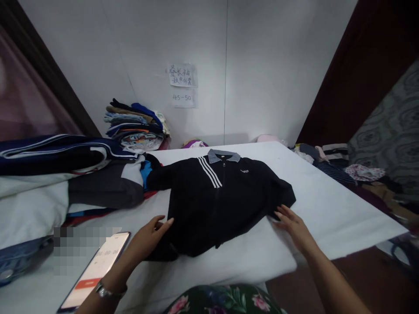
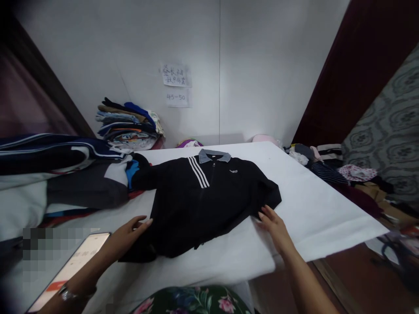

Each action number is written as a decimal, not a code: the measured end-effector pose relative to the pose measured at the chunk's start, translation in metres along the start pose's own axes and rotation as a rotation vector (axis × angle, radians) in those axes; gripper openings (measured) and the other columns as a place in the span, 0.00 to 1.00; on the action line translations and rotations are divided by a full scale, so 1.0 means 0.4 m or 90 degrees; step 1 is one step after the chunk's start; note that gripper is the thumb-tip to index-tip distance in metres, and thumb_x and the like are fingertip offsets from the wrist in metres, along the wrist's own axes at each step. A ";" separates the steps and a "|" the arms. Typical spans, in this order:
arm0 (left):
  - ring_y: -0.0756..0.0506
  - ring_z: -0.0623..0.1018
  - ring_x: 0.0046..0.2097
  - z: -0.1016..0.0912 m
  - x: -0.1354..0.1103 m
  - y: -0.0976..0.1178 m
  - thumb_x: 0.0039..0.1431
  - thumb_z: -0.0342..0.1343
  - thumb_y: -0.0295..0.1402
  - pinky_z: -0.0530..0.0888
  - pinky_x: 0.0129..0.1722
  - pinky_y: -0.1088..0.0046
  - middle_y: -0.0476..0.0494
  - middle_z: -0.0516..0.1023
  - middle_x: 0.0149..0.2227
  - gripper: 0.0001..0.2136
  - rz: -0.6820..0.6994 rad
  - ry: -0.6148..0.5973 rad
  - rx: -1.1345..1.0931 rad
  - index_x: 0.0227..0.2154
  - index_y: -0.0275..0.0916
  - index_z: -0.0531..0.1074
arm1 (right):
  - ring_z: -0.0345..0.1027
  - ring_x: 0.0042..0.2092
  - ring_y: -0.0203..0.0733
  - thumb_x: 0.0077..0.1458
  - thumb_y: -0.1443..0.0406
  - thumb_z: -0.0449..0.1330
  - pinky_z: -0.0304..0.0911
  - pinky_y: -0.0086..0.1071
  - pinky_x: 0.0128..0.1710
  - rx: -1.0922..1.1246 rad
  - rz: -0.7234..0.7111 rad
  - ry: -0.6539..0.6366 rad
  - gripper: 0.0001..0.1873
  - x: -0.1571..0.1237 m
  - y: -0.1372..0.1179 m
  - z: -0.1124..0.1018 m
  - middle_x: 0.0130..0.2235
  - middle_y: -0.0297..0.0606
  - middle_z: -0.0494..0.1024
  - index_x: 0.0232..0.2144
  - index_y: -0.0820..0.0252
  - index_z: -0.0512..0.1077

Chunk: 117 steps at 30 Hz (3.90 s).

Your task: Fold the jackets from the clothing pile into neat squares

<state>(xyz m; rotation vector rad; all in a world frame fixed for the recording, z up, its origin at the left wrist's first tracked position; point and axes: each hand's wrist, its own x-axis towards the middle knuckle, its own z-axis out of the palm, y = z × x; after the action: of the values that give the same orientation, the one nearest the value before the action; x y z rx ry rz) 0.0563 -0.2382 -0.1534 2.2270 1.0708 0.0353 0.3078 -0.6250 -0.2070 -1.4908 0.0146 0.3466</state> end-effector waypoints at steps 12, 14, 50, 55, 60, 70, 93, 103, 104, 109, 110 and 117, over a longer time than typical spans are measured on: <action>0.39 0.79 0.41 0.047 -0.088 0.028 0.49 0.54 0.50 0.73 0.38 0.67 0.40 0.80 0.42 0.33 0.083 0.015 0.055 0.56 0.37 0.64 | 0.74 0.31 0.44 0.47 0.52 0.65 0.70 0.33 0.21 -0.100 0.061 -0.167 0.57 -0.086 0.030 0.156 0.38 0.41 0.75 0.67 0.54 0.33; 0.39 0.79 0.42 0.068 -0.086 0.039 0.48 0.54 0.39 0.73 0.41 0.66 0.41 0.80 0.42 0.28 0.108 0.025 0.051 0.54 0.38 0.67 | 0.73 0.29 0.43 0.46 0.53 0.65 0.69 0.34 0.20 -0.108 0.038 -0.177 0.60 -0.074 0.040 0.187 0.35 0.36 0.74 0.67 0.50 0.29; 0.32 0.73 0.53 -0.045 0.553 0.188 0.52 0.55 0.46 0.72 0.46 0.59 0.25 0.69 0.55 0.33 -0.001 0.136 0.343 0.58 0.32 0.61 | 0.73 0.44 0.51 0.50 0.53 0.61 0.68 0.37 0.39 -0.819 -0.062 0.034 0.42 0.575 -0.197 0.179 0.50 0.49 0.75 0.64 0.60 0.54; 0.38 0.77 0.48 -0.053 0.589 0.185 0.50 0.55 0.33 0.72 0.42 0.66 0.32 0.77 0.45 0.16 -0.003 0.139 0.329 0.43 0.36 0.73 | 0.74 0.41 0.48 0.46 0.67 0.61 0.66 0.31 0.36 -0.841 -0.099 0.071 0.19 0.609 -0.166 0.213 0.40 0.44 0.79 0.43 0.60 0.76; 0.36 0.74 0.52 -0.155 0.663 0.258 0.55 0.49 0.29 0.70 0.45 0.64 0.29 0.73 0.50 0.16 0.028 0.237 0.339 0.46 0.33 0.71 | 0.70 0.47 0.48 0.55 0.67 0.51 0.63 0.33 0.43 -0.812 -0.222 0.154 0.18 0.679 -0.271 0.282 0.44 0.48 0.78 0.44 0.62 0.75; 0.35 0.64 0.61 -0.145 0.665 0.206 0.59 0.52 0.39 0.67 0.54 0.61 0.30 0.59 0.62 0.23 0.163 0.273 0.363 0.55 0.34 0.64 | 0.62 0.58 0.52 0.54 0.66 0.56 0.59 0.40 0.56 -0.791 -0.343 0.029 0.33 0.717 -0.256 0.411 0.58 0.55 0.66 0.62 0.69 0.57; 0.35 0.73 0.51 -0.004 0.045 -0.067 0.60 0.44 0.43 0.71 0.43 0.61 0.31 0.73 0.50 0.23 -0.004 0.136 0.339 0.53 0.33 0.64 | 0.74 0.44 0.49 0.45 0.62 0.59 0.68 0.37 0.44 -0.520 -0.171 -0.041 0.32 0.157 -0.011 -0.048 0.39 0.38 0.81 0.55 0.58 0.68; 0.36 0.76 0.48 -0.014 0.051 -0.032 0.61 0.43 0.35 0.69 0.43 0.62 0.29 0.75 0.47 0.18 -0.078 0.164 0.353 0.49 0.32 0.65 | 0.75 0.46 0.53 0.41 0.56 0.64 0.72 0.38 0.42 -0.285 -0.023 -0.110 0.41 0.131 0.003 -0.087 0.44 0.43 0.80 0.59 0.56 0.64; 0.36 0.77 0.47 -0.017 0.050 -0.024 0.60 0.43 0.33 0.69 0.42 0.63 0.29 0.77 0.46 0.17 -0.077 0.152 0.348 0.49 0.32 0.65 | 0.74 0.47 0.54 0.39 0.57 0.64 0.72 0.38 0.43 -0.282 -0.036 -0.096 0.40 0.129 0.001 -0.086 0.45 0.44 0.80 0.57 0.56 0.65; 0.37 0.79 0.44 -0.043 0.001 -0.019 0.60 0.39 0.29 0.70 0.37 0.63 0.34 0.79 0.43 0.19 -0.064 0.161 0.336 0.52 0.38 0.64 | 0.74 0.46 0.55 0.36 0.54 0.64 0.72 0.39 0.41 -0.260 -0.025 -0.103 0.32 0.108 -0.024 -0.129 0.47 0.42 0.79 0.48 0.52 0.73; 0.36 0.79 0.43 -0.047 -0.014 -0.028 0.60 0.39 0.30 0.70 0.37 0.62 0.34 0.79 0.42 0.20 -0.056 0.161 0.347 0.54 0.38 0.63 | 0.74 0.46 0.55 0.36 0.54 0.64 0.72 0.40 0.41 -0.281 -0.019 -0.117 0.30 0.103 -0.024 -0.145 0.46 0.42 0.79 0.46 0.51 0.74; 0.36 0.79 0.43 -0.036 -0.053 -0.098 0.58 0.40 0.31 0.72 0.38 0.59 0.31 0.78 0.45 0.24 -0.029 0.108 0.401 0.57 0.33 0.62 | 0.75 0.41 0.53 0.39 0.52 0.62 0.69 0.40 0.44 -0.500 -0.110 -0.148 0.25 0.104 0.008 -0.188 0.38 0.41 0.81 0.40 0.56 0.79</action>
<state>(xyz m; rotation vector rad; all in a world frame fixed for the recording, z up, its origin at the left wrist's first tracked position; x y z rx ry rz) 0.0113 -0.2276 -0.1593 2.7932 1.3647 -0.1566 0.3619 -0.6891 -0.2258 -2.1960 -0.4820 0.4066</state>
